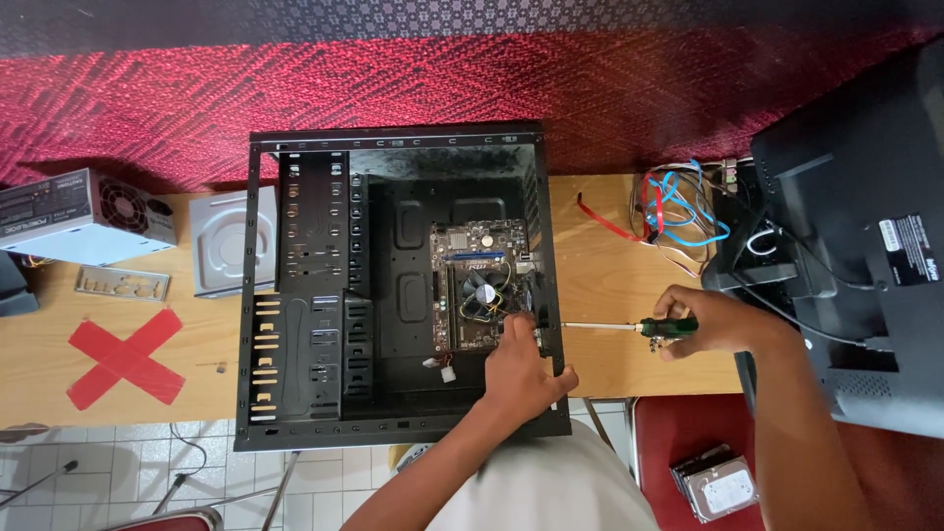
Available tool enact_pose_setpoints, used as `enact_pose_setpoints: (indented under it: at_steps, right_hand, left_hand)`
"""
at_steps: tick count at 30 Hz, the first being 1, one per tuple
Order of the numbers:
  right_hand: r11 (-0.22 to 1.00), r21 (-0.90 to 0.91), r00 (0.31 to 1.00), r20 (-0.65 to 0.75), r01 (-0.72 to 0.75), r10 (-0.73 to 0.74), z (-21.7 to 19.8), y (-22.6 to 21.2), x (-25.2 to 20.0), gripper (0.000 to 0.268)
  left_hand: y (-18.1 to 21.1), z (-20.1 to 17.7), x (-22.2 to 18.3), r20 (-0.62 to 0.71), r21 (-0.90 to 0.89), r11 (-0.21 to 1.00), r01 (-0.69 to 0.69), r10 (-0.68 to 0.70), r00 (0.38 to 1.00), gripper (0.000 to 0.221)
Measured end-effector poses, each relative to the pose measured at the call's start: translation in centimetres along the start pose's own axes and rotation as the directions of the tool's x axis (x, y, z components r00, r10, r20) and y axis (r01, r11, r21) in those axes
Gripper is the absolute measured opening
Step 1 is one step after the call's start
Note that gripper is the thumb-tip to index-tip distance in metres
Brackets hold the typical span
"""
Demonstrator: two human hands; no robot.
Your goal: Using a screwdriver to install a CPU fan and secure a motherboard inside a desktop computer case.
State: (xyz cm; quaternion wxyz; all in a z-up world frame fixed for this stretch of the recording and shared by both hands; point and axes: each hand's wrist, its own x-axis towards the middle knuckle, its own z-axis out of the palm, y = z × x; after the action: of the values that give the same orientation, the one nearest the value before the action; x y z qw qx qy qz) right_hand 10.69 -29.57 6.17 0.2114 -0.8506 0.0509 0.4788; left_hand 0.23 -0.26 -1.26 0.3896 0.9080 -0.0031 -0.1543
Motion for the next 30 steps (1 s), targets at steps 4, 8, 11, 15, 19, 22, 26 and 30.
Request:
enact_pose_setpoints:
  at_steps: [4,8,11,15,19,22,26,30]
  right_hand:
    - [0.998,-0.056,0.997,-0.074,0.015,-0.019,0.5,1.4,1.6,0.067]
    - [0.998,-0.061,0.997,-0.071,0.016,-0.02,0.4,1.0,1.3,0.066]
    - [0.998,-0.058,0.998,-0.06,0.004,-0.008,0.1,0.4,0.1,0.062]
    - [0.998,0.011,0.996,-0.06,0.062,-0.061,0.2,2.2,1.2,0.045]
    - [0.991,0.088,0.995,-0.032,0.1,-0.097,0.0,1.7,0.2,0.027]
    - [1.0,-0.009,1.0,-0.009,0.022,-0.022,0.1,1.0,-0.7,0.025]
    - [0.999,0.009,0.999,-0.019,0.051,-0.051,0.3,0.2,-1.1,0.031]
    - [0.999,0.001,0.996,-0.076,0.052,-0.052,0.5,0.6,-0.8,0.057]
  left_hand:
    - [0.2,0.0,0.0,0.02,-0.001,0.999,0.041,-0.041,0.999,0.078]
    - [0.2,-0.1,0.0,0.001,-0.008,1.0,0.014,-0.014,1.0,0.076]
    - [0.4,-0.3,0.0,0.023,0.004,1.0,0.025,-0.025,0.999,0.076]
    - [0.5,-0.4,-0.1,0.004,-0.002,1.0,0.015,-0.015,1.0,0.075]
    - [1.0,-1.0,0.0,0.049,0.017,0.998,0.054,-0.055,0.997,0.076]
    - [1.2,-1.2,-0.1,0.088,0.017,0.998,0.065,-0.066,0.994,0.079]
    - [0.9,-0.8,0.0,0.064,0.018,0.997,0.075,-0.076,0.995,0.08]
    - [1.0,-0.8,-0.2,0.046,-0.017,0.997,0.074,-0.073,0.996,0.079]
